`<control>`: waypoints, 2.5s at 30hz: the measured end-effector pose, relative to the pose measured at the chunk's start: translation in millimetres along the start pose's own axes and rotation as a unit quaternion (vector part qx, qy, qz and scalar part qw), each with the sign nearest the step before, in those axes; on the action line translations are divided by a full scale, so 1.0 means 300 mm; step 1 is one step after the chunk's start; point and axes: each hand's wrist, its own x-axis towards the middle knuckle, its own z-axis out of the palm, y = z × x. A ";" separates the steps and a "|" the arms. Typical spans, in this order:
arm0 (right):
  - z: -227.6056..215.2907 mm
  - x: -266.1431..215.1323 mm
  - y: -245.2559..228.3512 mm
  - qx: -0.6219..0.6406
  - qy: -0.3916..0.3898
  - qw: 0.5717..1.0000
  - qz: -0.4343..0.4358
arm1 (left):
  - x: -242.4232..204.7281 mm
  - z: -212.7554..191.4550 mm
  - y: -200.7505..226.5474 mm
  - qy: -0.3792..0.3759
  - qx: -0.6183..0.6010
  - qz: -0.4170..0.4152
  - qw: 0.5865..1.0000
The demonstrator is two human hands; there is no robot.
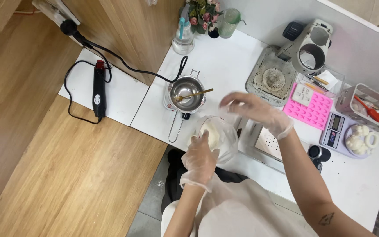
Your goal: Scooping wax flakes from a bag into a small melting pot using a small spatula.
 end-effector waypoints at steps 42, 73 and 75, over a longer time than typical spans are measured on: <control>0.106 -0.168 0.098 0.191 0.402 0.891 -0.089 | -0.093 0.057 -0.060 0.068 -0.284 0.079 0.953; 0.319 -0.102 0.325 -0.366 0.343 0.827 -0.254 | 0.323 0.075 -0.227 0.138 -0.224 0.040 0.964; 0.316 -0.099 0.315 -0.355 0.342 0.832 -0.253 | 0.341 0.084 -0.224 0.151 -0.256 0.044 0.954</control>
